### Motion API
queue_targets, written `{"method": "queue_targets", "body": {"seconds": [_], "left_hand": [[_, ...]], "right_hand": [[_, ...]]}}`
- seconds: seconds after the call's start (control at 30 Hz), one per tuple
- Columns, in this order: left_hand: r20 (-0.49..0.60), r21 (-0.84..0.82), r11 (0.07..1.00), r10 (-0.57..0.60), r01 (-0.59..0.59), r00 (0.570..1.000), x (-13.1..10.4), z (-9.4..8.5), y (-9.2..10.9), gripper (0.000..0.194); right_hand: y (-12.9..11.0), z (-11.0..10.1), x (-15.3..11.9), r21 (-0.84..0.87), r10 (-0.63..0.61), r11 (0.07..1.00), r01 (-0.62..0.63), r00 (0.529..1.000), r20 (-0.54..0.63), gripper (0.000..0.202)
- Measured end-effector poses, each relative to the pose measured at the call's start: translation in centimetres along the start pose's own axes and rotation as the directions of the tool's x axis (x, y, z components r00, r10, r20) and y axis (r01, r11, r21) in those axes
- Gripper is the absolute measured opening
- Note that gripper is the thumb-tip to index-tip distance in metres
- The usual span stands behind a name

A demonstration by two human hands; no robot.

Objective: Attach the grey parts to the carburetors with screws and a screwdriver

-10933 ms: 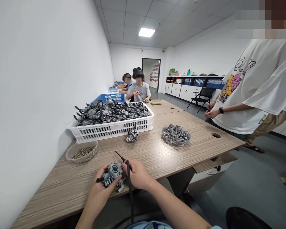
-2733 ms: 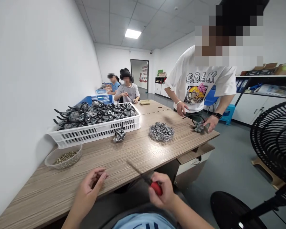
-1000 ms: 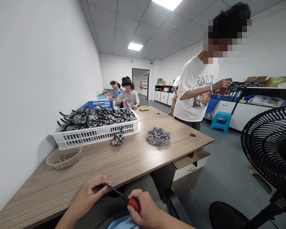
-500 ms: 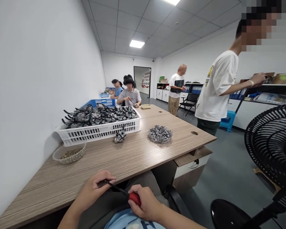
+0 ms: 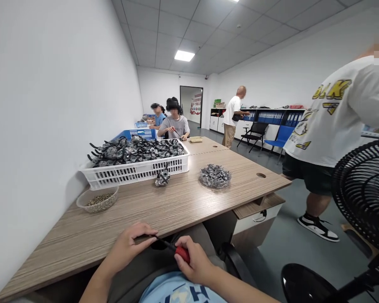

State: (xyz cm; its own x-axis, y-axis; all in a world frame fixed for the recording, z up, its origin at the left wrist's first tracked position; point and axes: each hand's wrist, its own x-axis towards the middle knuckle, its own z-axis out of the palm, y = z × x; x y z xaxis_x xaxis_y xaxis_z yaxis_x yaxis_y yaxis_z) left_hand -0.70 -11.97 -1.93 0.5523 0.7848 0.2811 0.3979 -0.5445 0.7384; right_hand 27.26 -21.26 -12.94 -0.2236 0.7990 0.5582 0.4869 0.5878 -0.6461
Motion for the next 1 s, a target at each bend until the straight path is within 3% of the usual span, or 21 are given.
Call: {"method": "queue_targets", "body": {"seconds": [0.43, 1.0], "left_hand": [[-0.019, -0.133, 0.973, -0.195, 0.191, 0.981, -0.2, -0.3, -0.4, 0.040], [-0.031, -0.205, 0.956, -0.222, 0.211, 0.975, -0.1, -0.3, 0.6, 0.045]], "right_hand": [[1.4, 0.7, 0.0, 0.021, 0.105, 0.994, -0.104, 0.994, -0.029, 0.032], [2.3, 1.2, -0.3, 0.009, 0.173, 0.985, -0.174, 0.985, 0.015, 0.030]]}}
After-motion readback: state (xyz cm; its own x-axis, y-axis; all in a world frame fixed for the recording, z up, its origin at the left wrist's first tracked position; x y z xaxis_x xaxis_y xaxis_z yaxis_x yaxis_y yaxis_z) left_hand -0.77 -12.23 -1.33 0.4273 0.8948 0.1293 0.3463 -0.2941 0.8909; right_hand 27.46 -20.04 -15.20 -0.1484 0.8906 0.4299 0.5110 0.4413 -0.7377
